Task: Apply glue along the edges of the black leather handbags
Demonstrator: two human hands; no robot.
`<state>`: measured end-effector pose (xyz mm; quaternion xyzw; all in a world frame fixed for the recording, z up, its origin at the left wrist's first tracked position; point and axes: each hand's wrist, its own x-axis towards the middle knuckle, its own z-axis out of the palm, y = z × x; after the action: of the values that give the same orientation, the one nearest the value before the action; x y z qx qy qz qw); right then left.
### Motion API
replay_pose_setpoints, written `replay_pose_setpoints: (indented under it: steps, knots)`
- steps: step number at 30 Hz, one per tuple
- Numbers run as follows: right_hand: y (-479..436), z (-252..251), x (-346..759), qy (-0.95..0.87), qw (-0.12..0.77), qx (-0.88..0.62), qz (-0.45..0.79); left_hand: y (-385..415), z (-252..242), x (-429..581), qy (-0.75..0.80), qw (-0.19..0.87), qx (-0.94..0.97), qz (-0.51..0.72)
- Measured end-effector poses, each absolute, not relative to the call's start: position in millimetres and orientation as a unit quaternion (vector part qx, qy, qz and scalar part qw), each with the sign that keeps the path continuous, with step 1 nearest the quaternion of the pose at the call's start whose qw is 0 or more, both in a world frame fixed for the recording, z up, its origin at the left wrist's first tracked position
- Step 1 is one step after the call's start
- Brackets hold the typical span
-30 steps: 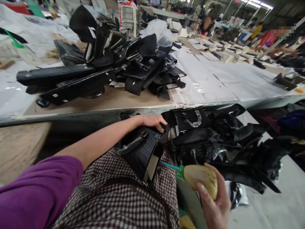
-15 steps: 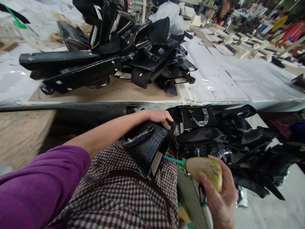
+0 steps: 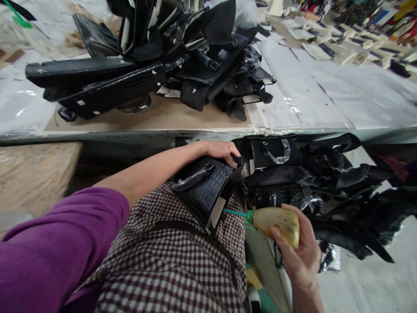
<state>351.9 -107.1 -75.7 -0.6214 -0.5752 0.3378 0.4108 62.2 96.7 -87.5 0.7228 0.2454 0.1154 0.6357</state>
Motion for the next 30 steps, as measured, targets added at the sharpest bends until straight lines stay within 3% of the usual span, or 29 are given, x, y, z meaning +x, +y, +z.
replay_pose_setpoints:
  steps: [11,24,30]
  knots:
    - [-129,-83,360,-0.6,0.353,-0.586,0.414,96,-85,63,0.249,0.627,0.729,0.117]
    - [-122,-93,353,-0.625,0.459,-0.583,0.242,95,-83,62,0.256,0.619,0.734,0.116]
    - [-128,-91,362,-0.62,0.386,-0.601,0.324,95,-85,64,0.256,0.621,0.733,0.109]
